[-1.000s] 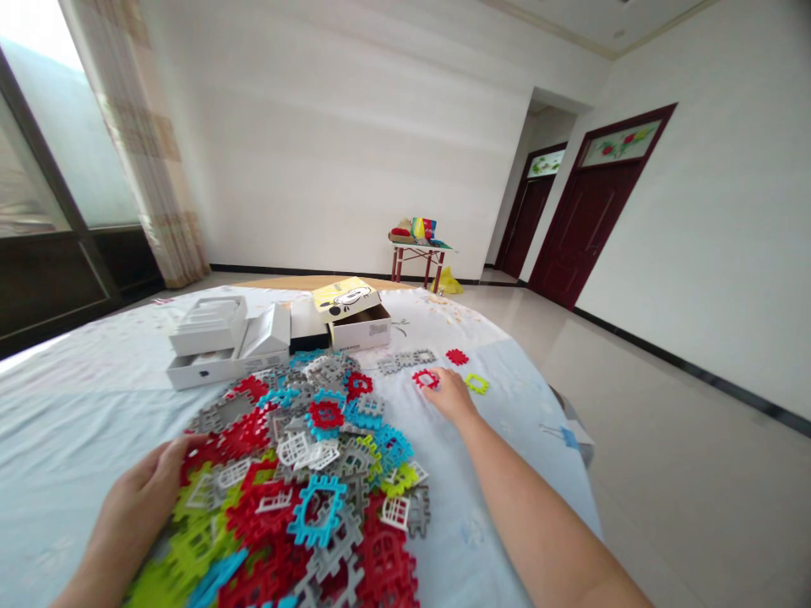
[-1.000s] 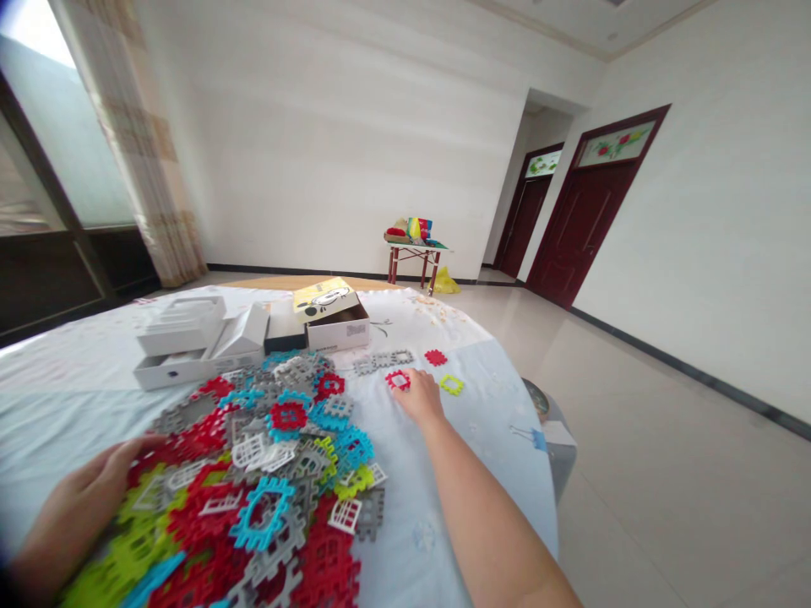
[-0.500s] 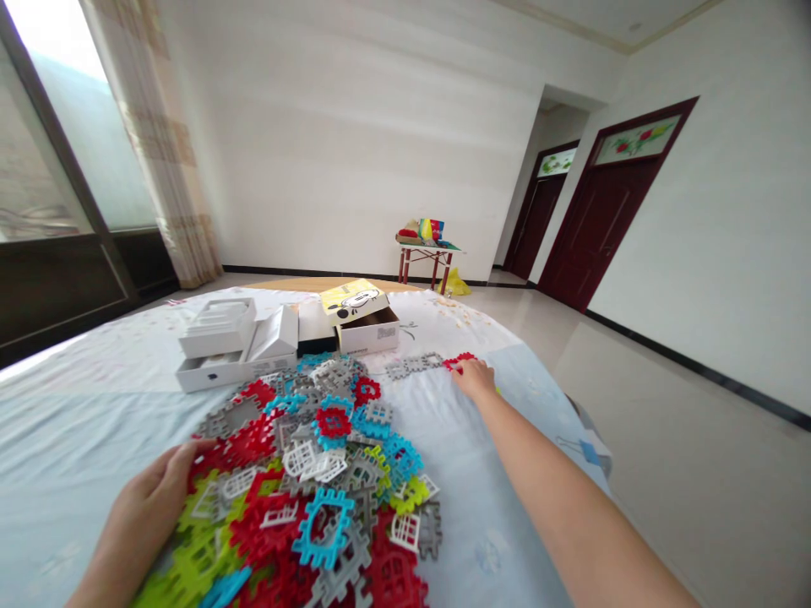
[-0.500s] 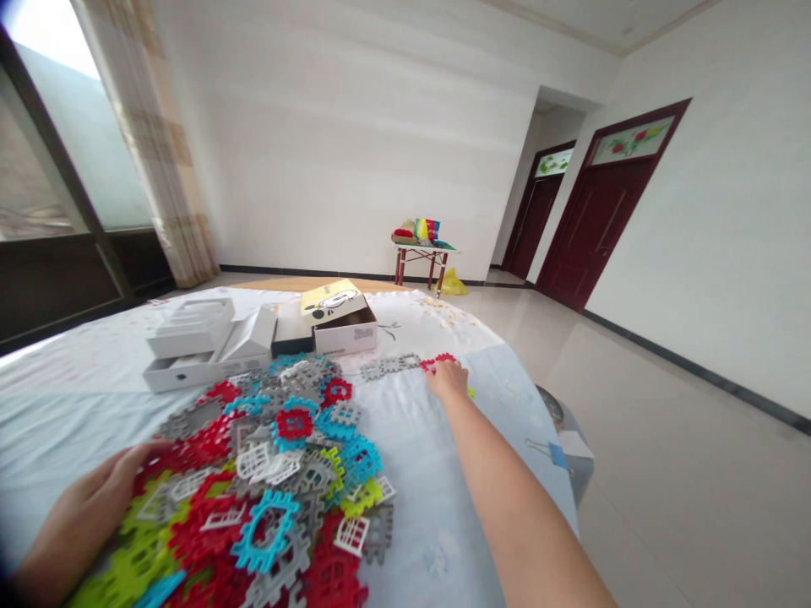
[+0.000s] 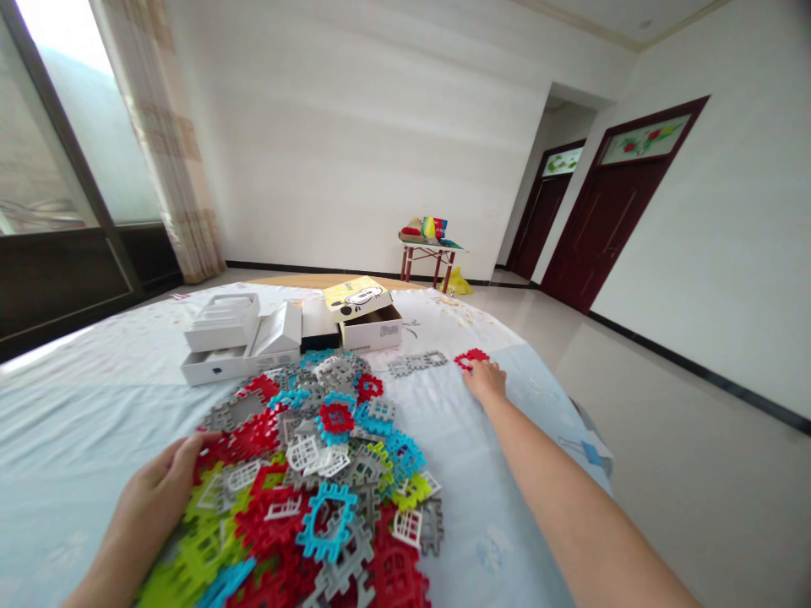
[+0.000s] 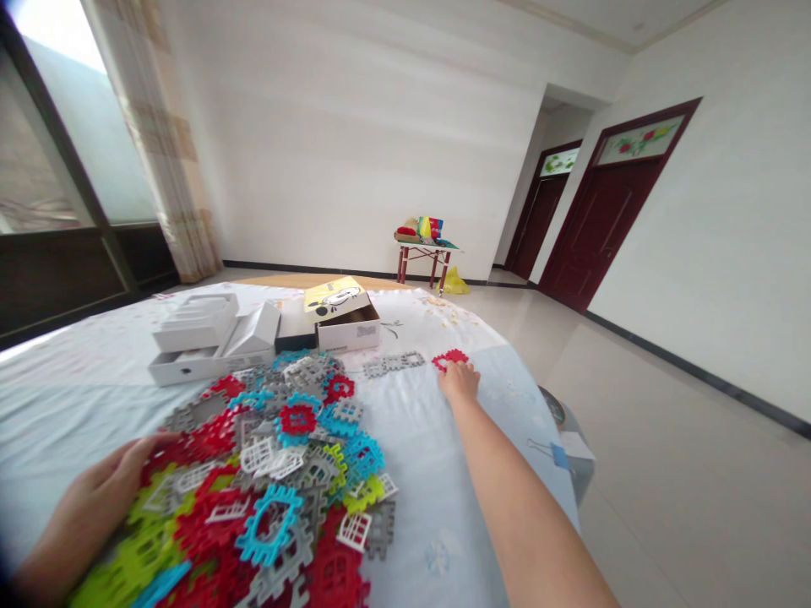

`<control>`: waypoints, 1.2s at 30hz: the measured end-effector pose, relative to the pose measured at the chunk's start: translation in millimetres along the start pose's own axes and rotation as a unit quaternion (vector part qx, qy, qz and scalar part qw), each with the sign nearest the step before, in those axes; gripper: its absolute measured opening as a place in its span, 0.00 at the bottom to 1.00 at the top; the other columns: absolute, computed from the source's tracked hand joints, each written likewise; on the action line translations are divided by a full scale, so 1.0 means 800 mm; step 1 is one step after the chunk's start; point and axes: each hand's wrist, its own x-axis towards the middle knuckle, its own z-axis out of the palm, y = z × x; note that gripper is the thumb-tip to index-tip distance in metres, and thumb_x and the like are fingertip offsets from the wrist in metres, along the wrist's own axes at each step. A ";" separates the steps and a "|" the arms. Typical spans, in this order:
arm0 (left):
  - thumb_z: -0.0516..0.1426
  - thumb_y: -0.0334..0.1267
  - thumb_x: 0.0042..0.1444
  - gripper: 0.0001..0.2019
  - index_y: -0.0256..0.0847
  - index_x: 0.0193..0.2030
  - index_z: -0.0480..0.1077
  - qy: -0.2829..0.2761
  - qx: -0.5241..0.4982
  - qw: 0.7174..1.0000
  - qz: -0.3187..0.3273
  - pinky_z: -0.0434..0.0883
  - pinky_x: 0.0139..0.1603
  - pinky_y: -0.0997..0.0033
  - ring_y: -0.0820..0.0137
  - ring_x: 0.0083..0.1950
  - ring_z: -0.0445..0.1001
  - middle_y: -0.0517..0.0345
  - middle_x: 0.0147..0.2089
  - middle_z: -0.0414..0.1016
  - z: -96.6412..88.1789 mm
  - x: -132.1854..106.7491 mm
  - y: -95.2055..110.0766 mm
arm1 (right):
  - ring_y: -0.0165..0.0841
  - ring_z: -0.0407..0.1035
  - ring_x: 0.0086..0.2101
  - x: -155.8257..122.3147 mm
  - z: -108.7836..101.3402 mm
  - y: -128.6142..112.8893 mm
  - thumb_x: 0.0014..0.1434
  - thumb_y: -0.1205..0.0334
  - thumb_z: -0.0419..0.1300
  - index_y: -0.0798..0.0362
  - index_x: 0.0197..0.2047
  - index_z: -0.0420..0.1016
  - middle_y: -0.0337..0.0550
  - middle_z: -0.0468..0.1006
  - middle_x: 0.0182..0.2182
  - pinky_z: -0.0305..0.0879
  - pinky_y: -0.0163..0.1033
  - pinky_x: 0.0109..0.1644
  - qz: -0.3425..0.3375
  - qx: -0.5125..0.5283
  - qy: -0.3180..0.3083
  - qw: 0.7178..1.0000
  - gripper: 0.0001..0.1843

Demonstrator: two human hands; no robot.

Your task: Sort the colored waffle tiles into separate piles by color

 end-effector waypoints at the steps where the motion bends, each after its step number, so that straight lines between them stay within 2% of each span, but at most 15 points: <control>1: 0.43 0.51 0.49 0.26 0.38 0.43 0.72 0.001 0.005 1.000 0.001 0.68 0.40 0.69 0.63 0.38 0.73 0.55 0.36 0.77 -0.001 -0.001 0.001 | 0.43 0.60 0.46 -0.003 -0.001 -0.003 0.55 0.54 0.50 0.48 0.44 0.72 0.49 0.71 0.42 0.54 0.47 0.46 -0.003 0.009 0.007 1.000 0.16; 4: 0.43 0.50 0.49 0.25 0.38 0.43 0.72 0.005 0.011 1.000 0.009 0.68 0.38 0.70 0.64 0.37 0.73 0.55 0.37 0.77 -0.002 -0.002 0.004 | 0.41 0.61 0.46 -0.014 -0.006 -0.017 0.55 0.57 0.51 0.49 0.45 0.71 0.48 0.72 0.43 0.55 0.45 0.47 -0.039 0.059 0.034 0.997 0.16; 6: 0.43 0.51 0.49 0.25 0.38 0.42 0.73 0.010 0.009 1.000 0.009 0.68 0.39 0.70 0.64 0.39 0.73 0.55 0.38 0.77 -0.002 -0.003 0.004 | 0.38 0.63 0.45 -0.025 -0.009 -0.031 0.54 0.60 0.52 0.51 0.44 0.72 0.46 0.73 0.42 0.55 0.42 0.48 -0.105 0.114 0.025 0.988 0.15; 11: 0.43 0.50 0.50 0.24 0.39 0.42 0.73 0.011 0.014 1.000 0.003 0.67 0.41 0.69 0.63 0.41 0.72 0.55 0.38 0.77 -0.002 -0.003 0.002 | 0.34 0.66 0.41 -0.067 -0.021 -0.081 0.52 0.61 0.54 0.53 0.41 0.74 0.43 0.76 0.38 0.58 0.38 0.48 -0.280 0.251 -0.051 0.925 0.14; 14: 0.43 0.50 0.50 0.24 0.39 0.43 0.72 0.012 0.011 1.000 0.012 0.68 0.40 0.70 0.64 0.39 0.73 0.55 0.37 0.77 -0.001 -0.003 0.001 | 0.35 0.65 0.43 -0.092 -0.029 -0.110 0.51 0.58 0.57 0.51 0.42 0.73 0.42 0.75 0.40 0.57 0.40 0.49 -0.347 0.282 -0.087 0.890 0.15; 17: 0.43 0.50 0.51 0.24 0.38 0.42 0.73 0.013 0.012 1.000 0.026 0.67 0.40 0.70 0.64 0.40 0.73 0.55 0.38 0.77 0.001 -0.001 -0.002 | 0.37 0.63 0.45 -0.109 -0.030 -0.128 0.48 0.54 0.59 0.49 0.45 0.72 0.42 0.74 0.43 0.56 0.41 0.50 -0.386 0.281 -0.116 0.871 0.20; 20: 0.44 0.50 0.51 0.24 0.38 0.41 0.73 0.013 0.014 0.999 0.033 0.67 0.41 0.70 0.63 0.43 0.72 0.54 0.41 0.76 0.002 0.002 -0.005 | 0.38 0.64 0.45 -0.114 -0.025 -0.134 0.46 0.55 0.61 0.49 0.46 0.72 0.43 0.74 0.43 0.57 0.42 0.50 -0.384 0.273 -0.134 0.872 0.22; 23: 0.43 0.50 0.51 0.24 0.38 0.42 0.73 0.010 0.010 0.999 0.039 0.67 0.42 0.70 0.63 0.43 0.72 0.54 0.43 0.76 0.003 0.004 -0.008 | 0.38 0.64 0.45 -0.110 -0.021 -0.129 0.46 0.54 0.61 0.48 0.46 0.71 0.43 0.73 0.43 0.57 0.42 0.50 -0.357 0.279 -0.124 0.883 0.22; 29: 0.43 0.50 0.51 0.24 0.39 0.42 0.73 0.014 0.009 0.999 0.037 0.67 0.42 0.70 0.63 0.42 0.73 0.54 0.42 0.76 0.003 0.003 -0.007 | 0.39 0.62 0.47 -0.092 -0.020 -0.098 0.46 0.52 0.61 0.49 0.47 0.70 0.45 0.72 0.43 0.56 0.44 0.50 -0.213 0.213 -0.043 0.953 0.24; 33: 0.43 0.50 0.51 0.25 0.38 0.44 0.72 0.011 0.006 1.000 0.025 0.67 0.42 0.70 0.63 0.42 0.73 0.53 0.41 0.76 0.002 0.001 -0.005 | 0.41 0.62 0.46 -0.081 -0.012 -0.079 0.43 0.48 0.61 0.49 0.48 0.69 0.47 0.71 0.44 0.57 0.44 0.49 -0.173 0.162 -0.073 0.969 0.28; 36: 0.44 0.49 0.51 0.25 0.37 0.44 0.72 0.013 0.005 1.000 0.028 0.67 0.42 0.70 0.63 0.43 0.72 0.53 0.44 0.76 0.001 0.000 -0.004 | 0.38 0.64 0.44 -0.072 -0.007 -0.072 0.44 0.50 0.61 0.48 0.47 0.69 0.45 0.72 0.43 0.58 0.41 0.47 -0.172 0.167 -0.087 0.967 0.26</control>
